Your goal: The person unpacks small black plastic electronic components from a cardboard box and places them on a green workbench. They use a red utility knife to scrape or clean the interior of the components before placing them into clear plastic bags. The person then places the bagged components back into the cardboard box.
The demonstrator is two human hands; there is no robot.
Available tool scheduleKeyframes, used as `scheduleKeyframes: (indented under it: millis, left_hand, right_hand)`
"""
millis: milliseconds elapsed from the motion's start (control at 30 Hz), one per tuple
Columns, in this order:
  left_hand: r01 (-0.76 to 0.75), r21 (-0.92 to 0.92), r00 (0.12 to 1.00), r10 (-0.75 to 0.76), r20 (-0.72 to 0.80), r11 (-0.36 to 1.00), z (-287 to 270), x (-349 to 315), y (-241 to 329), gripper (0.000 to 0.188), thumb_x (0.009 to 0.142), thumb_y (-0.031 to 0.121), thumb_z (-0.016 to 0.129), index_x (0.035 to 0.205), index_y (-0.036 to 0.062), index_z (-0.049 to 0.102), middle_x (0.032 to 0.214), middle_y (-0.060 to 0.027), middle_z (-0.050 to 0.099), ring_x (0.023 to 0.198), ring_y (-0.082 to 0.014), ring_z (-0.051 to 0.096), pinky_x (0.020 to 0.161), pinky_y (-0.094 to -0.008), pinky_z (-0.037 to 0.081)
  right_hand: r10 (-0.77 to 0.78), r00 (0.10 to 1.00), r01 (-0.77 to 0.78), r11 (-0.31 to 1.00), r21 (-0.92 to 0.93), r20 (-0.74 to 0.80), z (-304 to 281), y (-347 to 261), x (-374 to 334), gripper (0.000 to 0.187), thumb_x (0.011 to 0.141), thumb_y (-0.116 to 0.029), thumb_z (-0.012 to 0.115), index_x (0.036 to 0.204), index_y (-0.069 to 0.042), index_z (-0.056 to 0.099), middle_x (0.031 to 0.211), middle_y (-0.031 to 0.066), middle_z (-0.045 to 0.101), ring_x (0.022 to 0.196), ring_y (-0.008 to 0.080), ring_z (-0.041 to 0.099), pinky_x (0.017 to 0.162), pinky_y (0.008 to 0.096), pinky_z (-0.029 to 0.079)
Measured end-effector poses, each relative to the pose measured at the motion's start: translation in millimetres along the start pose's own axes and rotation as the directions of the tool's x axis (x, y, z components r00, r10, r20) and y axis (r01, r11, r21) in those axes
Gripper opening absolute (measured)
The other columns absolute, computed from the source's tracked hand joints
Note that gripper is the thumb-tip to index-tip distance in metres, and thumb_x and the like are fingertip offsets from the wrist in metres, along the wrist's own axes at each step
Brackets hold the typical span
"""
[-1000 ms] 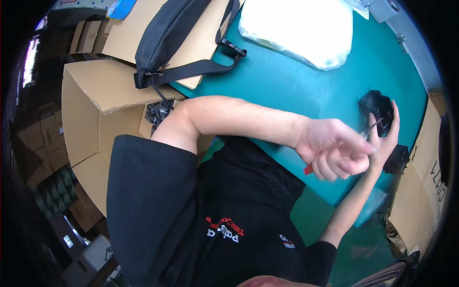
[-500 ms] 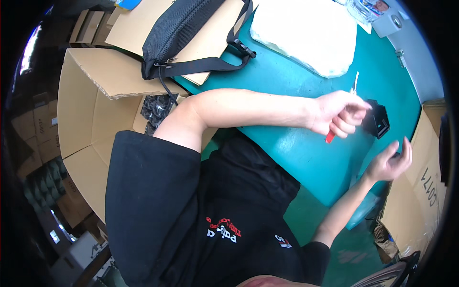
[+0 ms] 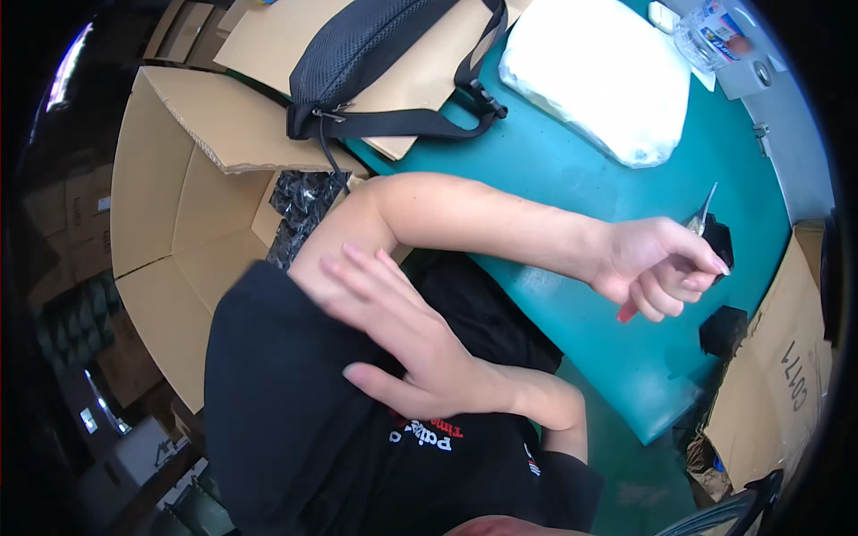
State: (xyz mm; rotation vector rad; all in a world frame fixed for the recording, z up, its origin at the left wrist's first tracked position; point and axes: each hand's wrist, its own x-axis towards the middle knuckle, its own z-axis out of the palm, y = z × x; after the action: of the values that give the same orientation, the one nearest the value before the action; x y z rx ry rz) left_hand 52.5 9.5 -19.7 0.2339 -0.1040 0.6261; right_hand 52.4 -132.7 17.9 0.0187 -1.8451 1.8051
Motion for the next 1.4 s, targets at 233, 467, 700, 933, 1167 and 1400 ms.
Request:
scheduleKeyframes:
  millis: [233, 467, 700, 933, 1167, 1400]
  left_hand:
    - [0.056, -0.087, 0.990, -0.044, 0.135, 0.995, 41.0, -16.3, -16.0, 0.041, 0.104, 0.026, 0.053, 0.067, 0.0092, 0.051, 0.054, 0.0083, 0.025, 0.041, -0.0032, 0.021, 0.037, -0.0234, 0.015]
    - [0.132, -0.124, 0.981, -0.112, 0.157, 0.983, 81.8, -39.7, -40.5, 0.037, 0.095, 0.021, 0.061, 0.063, 0.0060, 0.050, 0.055, 0.0043, 0.032, 0.040, -0.0048, 0.022, 0.037, -0.0232, 0.015]
    - [0.227, -0.106, 0.966, -0.210, 0.153, 0.968, 90.5, -43.8, -48.7, 0.037, 0.095, 0.021, 0.060, 0.064, 0.0068, 0.049, 0.055, 0.0045, 0.031, 0.041, -0.0049, 0.021, 0.038, -0.0238, 0.015]
    - [0.200, -0.099, 0.974, -0.187, 0.131, 0.975, 76.7, -40.3, -56.9, 0.037, 0.097, 0.023, 0.058, 0.064, 0.0088, 0.047, 0.053, 0.0078, 0.025, 0.041, -0.0042, 0.019, 0.037, -0.0231, 0.014]
    - [0.196, -0.087, 0.975, -0.184, 0.128, 0.977, 77.5, -39.4, -57.5, 0.038, 0.098, 0.023, 0.054, 0.064, 0.0083, 0.045, 0.053, 0.0069, 0.022, 0.041, -0.0046, 0.016, 0.037, -0.0226, 0.014]
    - [0.148, -0.156, 0.983, -0.128, 0.134, 0.977, 84.6, -37.6, -53.2, 0.040, 0.098, 0.019, 0.059, 0.062, 0.0048, 0.048, 0.052, 0.0060, 0.025, 0.041, -0.0038, 0.017, 0.037, -0.0222, 0.013]
  right_hand:
    - [-0.080, 0.997, 0.081, 0.928, 0.364, -0.016, 14.4, -35.4, -35.2, 0.048, 0.088, -0.008, 0.068, 0.130, 0.012, 0.055, 0.137, 0.0296, 0.053, 0.126, 0.0466, 0.053, 0.106, 0.0521, 0.045]
    - [0.062, 0.995, -0.037, 0.953, 0.301, -0.072, 8.6, -31.3, -43.3, 0.036, 0.086, 0.008, 0.065, 0.122, 0.009, 0.064, 0.136, 0.0244, 0.056, 0.103, 0.0301, 0.064, 0.086, 0.0355, 0.055]
    - [0.284, 0.934, -0.196, 0.915, 0.352, -0.218, 23.0, -25.6, -46.3, 0.032, 0.088, 0.019, 0.059, 0.118, 0.010, 0.064, 0.126, 0.0212, 0.059, 0.094, 0.0173, 0.068, 0.074, 0.0215, 0.059]
    - [0.071, 0.979, -0.113, 0.968, -0.223, -0.191, 28.6, 11.6, -21.1, 0.084, 0.071, -0.005, 0.082, 0.146, 0.004, 0.046, 0.155, 0.0296, 0.037, 0.145, 0.0502, 0.035, 0.119, 0.0543, 0.031]
    - [-0.090, 0.965, 0.041, 0.980, -0.197, -0.246, 55.7, 32.2, -3.5, 0.073, 0.076, -0.001, 0.068, 0.145, 0.002, 0.048, 0.155, 0.0329, 0.036, 0.146, 0.0566, 0.031, 0.120, 0.0606, 0.026]
    - [-0.288, 0.886, 0.207, 0.947, -0.247, -0.363, 58.9, 47.4, 25.2, 0.044, 0.076, -0.021, 0.069, 0.114, 0.001, 0.071, 0.126, 0.0210, 0.066, 0.122, 0.0432, 0.060, 0.107, 0.0552, 0.044]
